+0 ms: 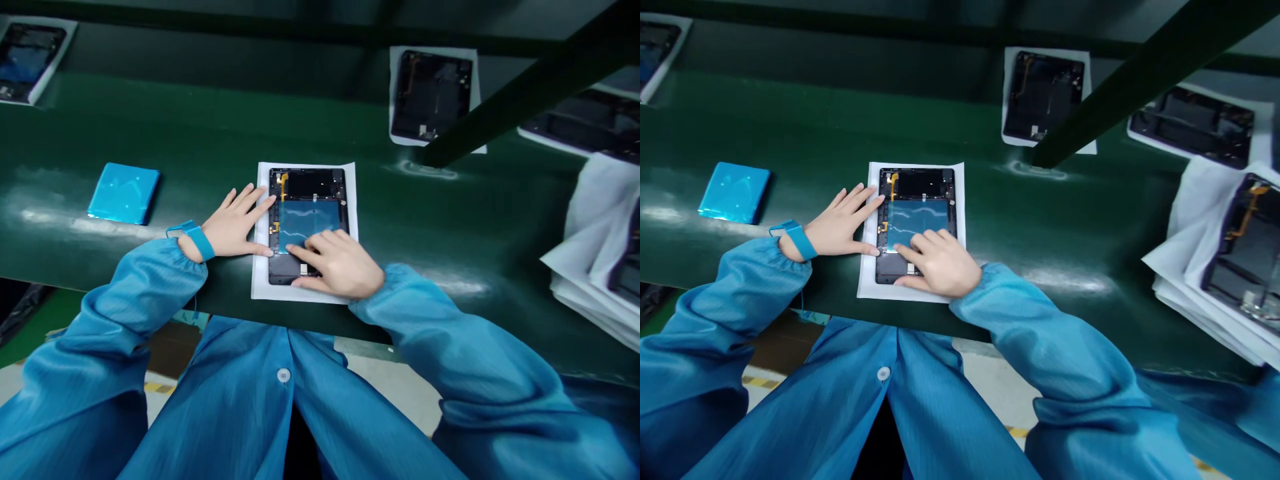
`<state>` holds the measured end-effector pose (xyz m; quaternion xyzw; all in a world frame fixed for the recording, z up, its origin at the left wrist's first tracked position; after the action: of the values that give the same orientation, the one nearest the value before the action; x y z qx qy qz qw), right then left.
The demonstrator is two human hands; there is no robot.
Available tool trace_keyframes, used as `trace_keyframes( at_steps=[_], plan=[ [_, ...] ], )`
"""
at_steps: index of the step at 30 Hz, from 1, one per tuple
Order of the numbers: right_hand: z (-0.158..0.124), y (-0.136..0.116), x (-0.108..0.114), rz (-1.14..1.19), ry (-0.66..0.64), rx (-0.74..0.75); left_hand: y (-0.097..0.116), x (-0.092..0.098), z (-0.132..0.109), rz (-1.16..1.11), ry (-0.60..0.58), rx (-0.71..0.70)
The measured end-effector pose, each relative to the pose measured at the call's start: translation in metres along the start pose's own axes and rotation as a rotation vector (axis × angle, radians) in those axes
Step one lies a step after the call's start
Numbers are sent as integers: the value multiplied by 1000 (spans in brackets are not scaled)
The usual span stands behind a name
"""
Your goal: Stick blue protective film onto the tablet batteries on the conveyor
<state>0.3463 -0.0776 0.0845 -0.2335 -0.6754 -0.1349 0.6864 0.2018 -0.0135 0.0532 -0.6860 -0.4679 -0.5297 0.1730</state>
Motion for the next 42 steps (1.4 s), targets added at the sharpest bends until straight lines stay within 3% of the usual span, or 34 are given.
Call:
trace_keyframes(
  at_steps=[5, 9, 11, 14, 20, 22, 24, 28, 33, 38, 42],
  plan=[
    [-7, 81, 8, -29, 22, -310, 2, 27, 8, 75, -49, 22],
    [-9, 113, 0, 7, -27, -346, 6, 69, 41, 91, 111, 137],
    [-12, 111, -1, 19, -26, -313, 9, 80, 64, 54, 200, 179],
    [-22, 93, 2, 23, -17, -229, 6, 80, 96, 14, 252, 206],
    [-49, 48, 2, 127, -49, -44, -9, 72, 127, -26, 198, 116],
    [-55, 47, 3, 237, 21, -95, -13, 71, 131, -54, 156, 95],
    [-63, 59, 5, 354, 156, -261, -17, 72, 132, -84, 119, 88],
    [-78, 87, -5, 541, 347, -599, -18, 73, 129, -122, 73, 57],
    [-76, 113, -21, 757, 325, -748, -11, 89, 107, -77, 154, 5],
    [-46, 116, -26, 865, 162, -667, -14, 144, 65, 73, 365, 40],
    [3, 131, -18, 827, 198, -616, -43, 186, 16, 70, 623, 219]
  ],
)
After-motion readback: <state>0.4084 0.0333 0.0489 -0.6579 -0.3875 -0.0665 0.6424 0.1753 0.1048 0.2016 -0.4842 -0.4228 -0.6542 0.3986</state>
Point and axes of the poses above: each hand's wrist, its own z-axis towards the middle knuckle, its own x-axis out of the back of the hand, y = z × x, the point moved 10 cm from there along z, towards the middle knuckle, and after that the axes turned 9 degrees about -y, right-handed, at the moved point
